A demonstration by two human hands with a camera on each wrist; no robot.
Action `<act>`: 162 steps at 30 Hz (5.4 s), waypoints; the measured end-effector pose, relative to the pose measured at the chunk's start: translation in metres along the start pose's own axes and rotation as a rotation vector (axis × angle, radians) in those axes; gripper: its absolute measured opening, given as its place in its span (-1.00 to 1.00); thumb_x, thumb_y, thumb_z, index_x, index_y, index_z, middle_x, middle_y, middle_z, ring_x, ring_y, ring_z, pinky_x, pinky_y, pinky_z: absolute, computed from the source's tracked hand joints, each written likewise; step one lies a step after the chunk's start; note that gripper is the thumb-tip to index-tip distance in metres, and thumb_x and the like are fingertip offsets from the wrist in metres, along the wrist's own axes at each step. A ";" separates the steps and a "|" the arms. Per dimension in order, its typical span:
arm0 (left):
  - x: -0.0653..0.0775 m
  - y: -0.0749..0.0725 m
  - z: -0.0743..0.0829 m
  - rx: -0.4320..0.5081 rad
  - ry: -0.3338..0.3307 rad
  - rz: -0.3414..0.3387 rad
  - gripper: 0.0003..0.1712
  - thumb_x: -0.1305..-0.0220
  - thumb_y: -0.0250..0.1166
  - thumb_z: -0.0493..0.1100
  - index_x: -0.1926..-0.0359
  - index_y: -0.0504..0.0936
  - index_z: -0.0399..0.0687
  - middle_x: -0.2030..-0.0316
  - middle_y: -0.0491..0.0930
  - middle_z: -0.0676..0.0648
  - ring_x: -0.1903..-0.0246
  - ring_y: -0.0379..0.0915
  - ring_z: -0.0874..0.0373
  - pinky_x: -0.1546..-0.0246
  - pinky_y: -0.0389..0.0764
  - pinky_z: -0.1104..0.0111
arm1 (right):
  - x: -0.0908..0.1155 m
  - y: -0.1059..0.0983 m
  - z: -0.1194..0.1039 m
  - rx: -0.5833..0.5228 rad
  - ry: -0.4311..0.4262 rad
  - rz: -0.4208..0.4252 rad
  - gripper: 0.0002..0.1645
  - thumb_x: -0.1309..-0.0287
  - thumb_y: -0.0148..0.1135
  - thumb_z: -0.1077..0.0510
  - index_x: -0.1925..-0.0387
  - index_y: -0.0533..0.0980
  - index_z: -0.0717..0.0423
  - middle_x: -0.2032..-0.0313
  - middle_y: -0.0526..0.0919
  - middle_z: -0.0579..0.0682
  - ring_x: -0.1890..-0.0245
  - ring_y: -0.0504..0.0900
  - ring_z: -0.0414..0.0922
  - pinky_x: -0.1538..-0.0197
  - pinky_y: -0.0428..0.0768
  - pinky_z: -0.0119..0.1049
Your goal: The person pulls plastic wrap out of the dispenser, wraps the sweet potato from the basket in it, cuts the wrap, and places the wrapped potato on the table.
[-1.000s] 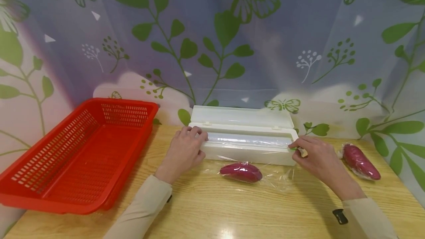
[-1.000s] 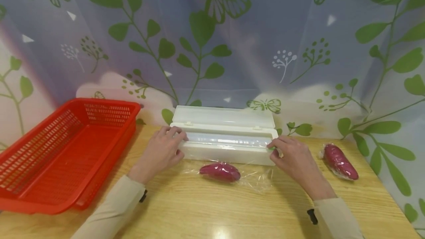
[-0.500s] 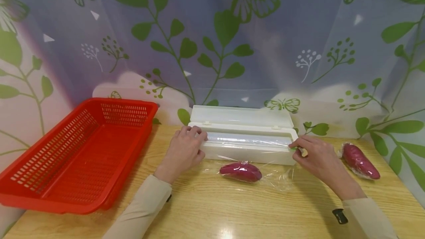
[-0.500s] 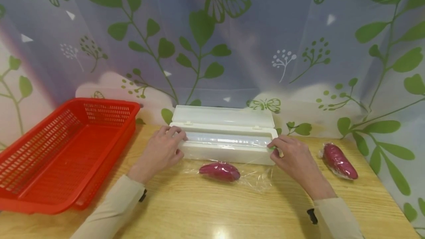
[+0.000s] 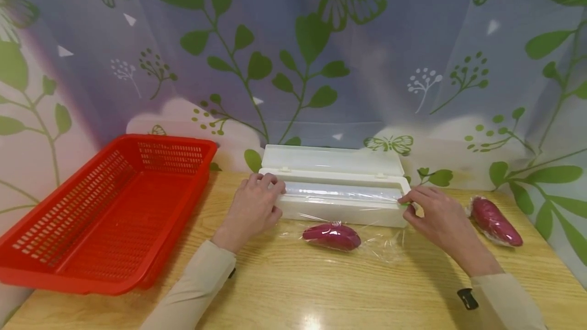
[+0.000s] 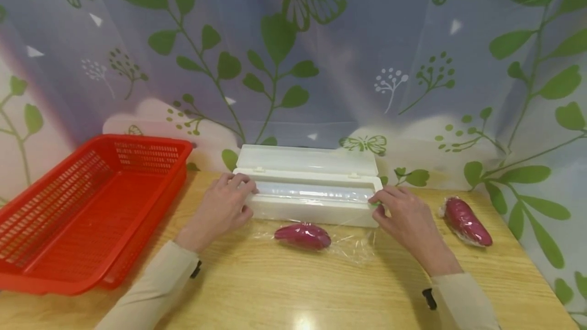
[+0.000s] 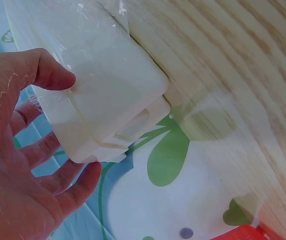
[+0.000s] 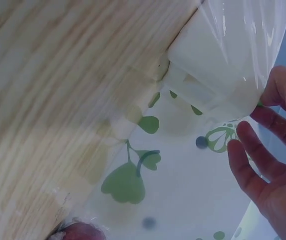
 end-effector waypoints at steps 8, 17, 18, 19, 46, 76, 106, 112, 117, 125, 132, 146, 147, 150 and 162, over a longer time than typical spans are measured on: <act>-0.003 -0.001 0.003 0.012 0.020 0.032 -0.69 -0.08 0.32 -0.25 0.09 0.62 0.00 0.03 0.67 -0.14 0.02 0.59 -0.22 0.07 0.70 -0.01 | 0.005 -0.007 0.007 0.007 0.045 0.013 -0.69 0.20 0.39 0.38 0.35 0.68 0.00 0.27 0.78 0.01 0.40 0.67 -0.07 0.61 0.32 -0.49; 0.000 -0.001 0.001 0.015 0.016 0.026 -0.67 -0.08 0.33 -0.25 0.08 0.64 0.00 0.02 0.68 -0.14 0.01 0.60 -0.22 0.02 0.69 -0.01 | 0.008 -0.004 0.013 -0.053 0.105 -0.041 -0.68 0.14 0.45 0.38 0.31 0.70 -0.03 0.22 0.76 0.00 0.37 0.63 -0.11 0.49 0.44 -0.40; 0.001 -0.001 0.002 0.018 0.017 0.022 -0.67 -0.08 0.33 -0.25 0.07 0.64 -0.01 0.01 0.68 -0.15 0.01 0.60 -0.22 0.01 0.69 -0.01 | 0.010 -0.004 0.014 -0.067 0.114 -0.049 -0.68 0.12 0.44 0.39 0.30 0.70 -0.02 0.21 0.76 0.00 0.37 0.60 -0.12 0.50 0.44 -0.39; 0.001 -0.002 0.002 0.024 0.019 0.019 -0.66 -0.08 0.33 -0.26 0.06 0.64 -0.01 0.00 0.67 -0.15 0.01 0.60 -0.23 -0.01 0.68 -0.01 | 0.011 -0.004 0.014 -0.081 0.124 -0.058 -0.67 0.11 0.45 0.38 0.27 0.70 -0.02 0.19 0.75 0.01 0.38 0.58 -0.13 0.52 0.42 -0.41; 0.015 -0.010 -0.013 0.393 -0.027 0.096 -0.85 -0.23 0.48 -0.20 0.20 0.70 -0.08 0.02 0.68 -0.11 0.07 0.69 -0.01 -0.01 0.72 0.14 | 0.003 0.003 -0.002 -0.149 -0.055 0.048 -0.61 0.38 0.64 0.40 0.40 0.70 0.04 0.23 0.66 0.09 0.16 0.58 0.02 0.18 0.55 -0.20; 0.067 -0.021 0.007 0.503 0.101 -0.182 -0.87 -0.29 0.41 -0.20 0.24 0.63 0.14 0.19 0.67 0.16 0.18 0.63 0.19 0.00 0.71 0.29 | 0.052 -0.015 -0.038 -0.389 -0.182 -0.027 -0.63 -0.45 0.06 -0.22 0.36 0.64 -0.19 0.29 0.71 -0.22 0.20 0.58 -0.28 -0.03 0.45 -0.70; 0.043 -0.026 0.065 0.525 0.091 -0.300 -0.75 -0.34 0.39 -0.04 0.04 0.68 0.00 0.18 0.63 0.02 0.38 0.48 0.31 0.38 0.54 0.55 | 0.034 -0.005 -0.089 -0.249 -0.118 -0.135 -0.74 -0.04 0.57 -0.07 0.24 0.67 -0.19 0.18 0.63 -0.34 0.19 0.61 -0.34 0.11 0.62 -0.51; 0.031 -0.014 0.077 0.413 0.096 -0.226 -0.58 -0.23 0.48 0.09 -0.02 0.69 0.02 0.12 0.66 0.04 0.30 0.44 0.25 0.31 0.54 0.47 | 0.021 0.018 -0.101 -0.253 -0.033 -0.279 -0.79 -0.15 0.49 -0.06 0.20 0.65 -0.18 0.20 0.67 -0.31 0.17 0.63 -0.31 0.12 0.69 -0.30; 0.027 0.006 0.070 0.370 0.059 -0.323 -0.60 -0.17 0.51 0.11 0.03 0.73 0.07 0.18 0.76 0.09 0.28 0.51 0.24 0.26 0.55 0.41 | 0.018 0.036 -0.099 -0.274 0.052 -0.472 -0.70 -0.22 0.42 -0.12 0.07 0.65 -0.12 0.11 0.73 -0.19 0.11 0.70 -0.23 0.06 0.72 -0.21; 0.026 0.016 0.063 0.453 0.010 -0.435 -0.66 -0.20 0.51 0.00 0.06 0.71 -0.02 0.36 0.74 0.07 0.44 0.50 0.36 0.36 0.54 0.46 | 0.015 0.048 -0.090 -0.492 0.174 -0.624 -0.55 -0.23 0.42 -0.08 -0.07 0.62 0.03 0.06 0.75 -0.02 0.36 0.58 -0.42 0.31 0.60 -0.46; 0.024 0.015 0.067 0.552 -0.029 -0.453 -0.80 -0.22 0.46 -0.19 0.15 0.69 -0.11 0.42 0.69 0.04 0.50 0.42 0.36 0.41 0.51 0.52 | 0.013 0.053 -0.096 -0.634 0.204 -0.737 -0.42 -0.21 0.46 0.06 -0.21 0.55 0.17 0.15 0.76 0.00 0.35 0.62 -0.40 0.28 0.63 -0.48; 0.023 0.023 0.061 0.976 -0.308 -0.465 -0.61 -0.16 0.29 -0.49 0.00 0.61 -0.13 0.03 0.68 -0.13 0.12 0.68 0.07 0.21 0.71 0.36 | 0.012 0.055 -0.100 -0.677 0.380 -0.612 -0.42 0.03 0.50 0.29 -0.05 0.46 0.10 0.03 0.67 0.11 0.30 0.62 -0.24 0.26 0.63 -0.43; 0.023 0.023 0.061 0.999 -0.318 -0.462 -0.60 -0.16 0.30 -0.49 -0.01 0.61 -0.13 0.02 0.68 -0.13 0.09 0.68 0.04 0.18 0.72 0.34 | 0.012 0.056 -0.100 -0.697 0.410 -0.613 -0.41 0.04 0.48 0.31 -0.06 0.45 0.10 0.02 0.67 0.13 0.26 0.64 -0.20 0.24 0.64 -0.41; 0.023 0.025 0.060 1.080 -0.339 -0.457 -0.58 -0.14 0.35 -0.50 -0.03 0.61 -0.15 0.00 0.66 -0.14 0.05 0.68 0.00 0.10 0.74 0.27 | 0.014 0.057 -0.101 -0.787 0.488 -0.609 -0.37 -0.01 0.43 0.33 -0.13 0.39 0.13 -0.04 0.64 0.21 0.14 0.68 -0.09 0.13 0.70 -0.32; 0.022 0.027 0.062 1.363 -0.341 -0.486 -0.50 -0.16 0.37 -0.45 -0.15 0.54 -0.24 -0.12 0.58 -0.22 -0.07 0.66 -0.04 0.00 0.72 0.30 | 0.019 0.065 -0.093 -1.103 0.819 -0.535 -0.34 -0.17 0.49 0.04 -0.18 0.39 0.17 -0.20 0.51 0.25 0.00 0.61 0.04 0.01 0.69 -0.17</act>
Point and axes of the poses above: each hand's wrist, its own x-axis away from the middle knuckle, its own y-axis out of the palm, z = x × y, the point moved 7 cm from there along -x, towards the middle knuckle
